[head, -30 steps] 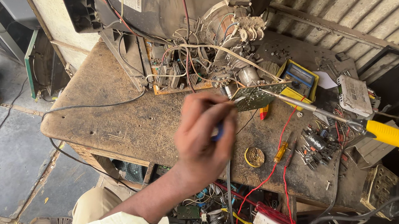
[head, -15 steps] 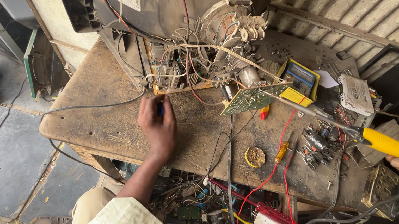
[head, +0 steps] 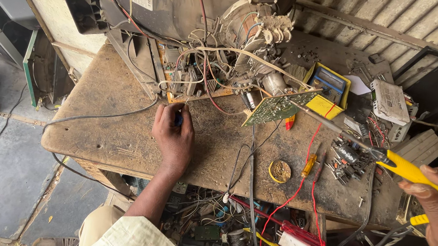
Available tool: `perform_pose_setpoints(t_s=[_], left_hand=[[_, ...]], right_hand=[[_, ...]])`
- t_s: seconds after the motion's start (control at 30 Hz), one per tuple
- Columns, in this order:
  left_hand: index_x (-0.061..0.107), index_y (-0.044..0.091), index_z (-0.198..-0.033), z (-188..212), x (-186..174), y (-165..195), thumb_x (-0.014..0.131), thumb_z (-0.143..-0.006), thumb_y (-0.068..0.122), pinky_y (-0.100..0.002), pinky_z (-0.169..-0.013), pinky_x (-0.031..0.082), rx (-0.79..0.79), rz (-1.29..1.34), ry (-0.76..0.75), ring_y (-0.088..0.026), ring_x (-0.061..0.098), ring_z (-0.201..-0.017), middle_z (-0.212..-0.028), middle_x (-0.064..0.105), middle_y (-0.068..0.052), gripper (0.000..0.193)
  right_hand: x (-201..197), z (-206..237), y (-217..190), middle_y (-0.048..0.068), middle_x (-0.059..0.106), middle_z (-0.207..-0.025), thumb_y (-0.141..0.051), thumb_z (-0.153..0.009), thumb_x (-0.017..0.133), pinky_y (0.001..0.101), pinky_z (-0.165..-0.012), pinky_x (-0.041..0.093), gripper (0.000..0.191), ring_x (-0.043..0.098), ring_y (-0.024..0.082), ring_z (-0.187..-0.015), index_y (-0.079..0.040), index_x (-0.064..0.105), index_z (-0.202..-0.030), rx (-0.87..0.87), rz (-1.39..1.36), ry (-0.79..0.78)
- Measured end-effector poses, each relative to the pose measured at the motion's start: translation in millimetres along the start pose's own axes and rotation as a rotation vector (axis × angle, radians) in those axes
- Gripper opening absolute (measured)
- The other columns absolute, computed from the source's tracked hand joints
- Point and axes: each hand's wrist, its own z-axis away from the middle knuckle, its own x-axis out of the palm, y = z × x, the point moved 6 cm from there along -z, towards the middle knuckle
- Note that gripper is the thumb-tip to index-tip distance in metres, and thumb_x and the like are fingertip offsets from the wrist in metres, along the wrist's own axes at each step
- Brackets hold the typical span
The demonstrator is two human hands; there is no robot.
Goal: The person uses a soldering iron to work on a small green circuit board, then sets it down and uses a brush to sweep dust and debris off the workbench surface. The person handles the circuit board, soldering iron, and brush.
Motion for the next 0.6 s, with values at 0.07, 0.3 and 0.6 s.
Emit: perform_pose_setpoints(t_s=[0.07,0.3,0.6], left_hand=[[0.065,0.000,-0.100,-1,-1,2,0.067,-0.100,0.000,-0.031,-0.064,0.047,-0.021,0.029,-0.001,-0.017,0.056,-0.072,-0.086,0.055,-0.009,0.002],[0.066,0.000,-0.100,0,-1,5,0.067,-0.099,-0.001,-0.031,-0.064,0.047,-0.004,0.023,-0.016,-0.017,0.056,-0.071,-0.086,0.056,-0.009,0.002],[0.068,0.000,-0.101,5,5,-1,0.070,-0.097,-0.003,-0.032,-0.065,0.045,0.041,0.013,0.016,-0.017,0.054,-0.074,-0.086,0.055,-0.009,0.005]], right_hand=[[2,0,-5,0.017,0.069,-0.101,0.005,-0.107,0.070,0.0313,-0.086,0.066,0.015,0.076,0.023,-0.088,0.002,0.063,-0.120,-0.018,0.041,0.004],[-13,29,18,0.017,0.068,-0.101,0.005,-0.115,0.068,0.0356,-0.089,0.063,0.011,0.072,0.022,-0.087,0.003,0.062,-0.124,-0.002,-0.101,0.101],[-44,94,37,0.019,0.065,-0.108,0.006,-0.118,0.057,0.0352,-0.095,0.056,0.017,0.065,0.022,-0.090,0.008,0.056,-0.135,0.241,-0.076,0.400]])
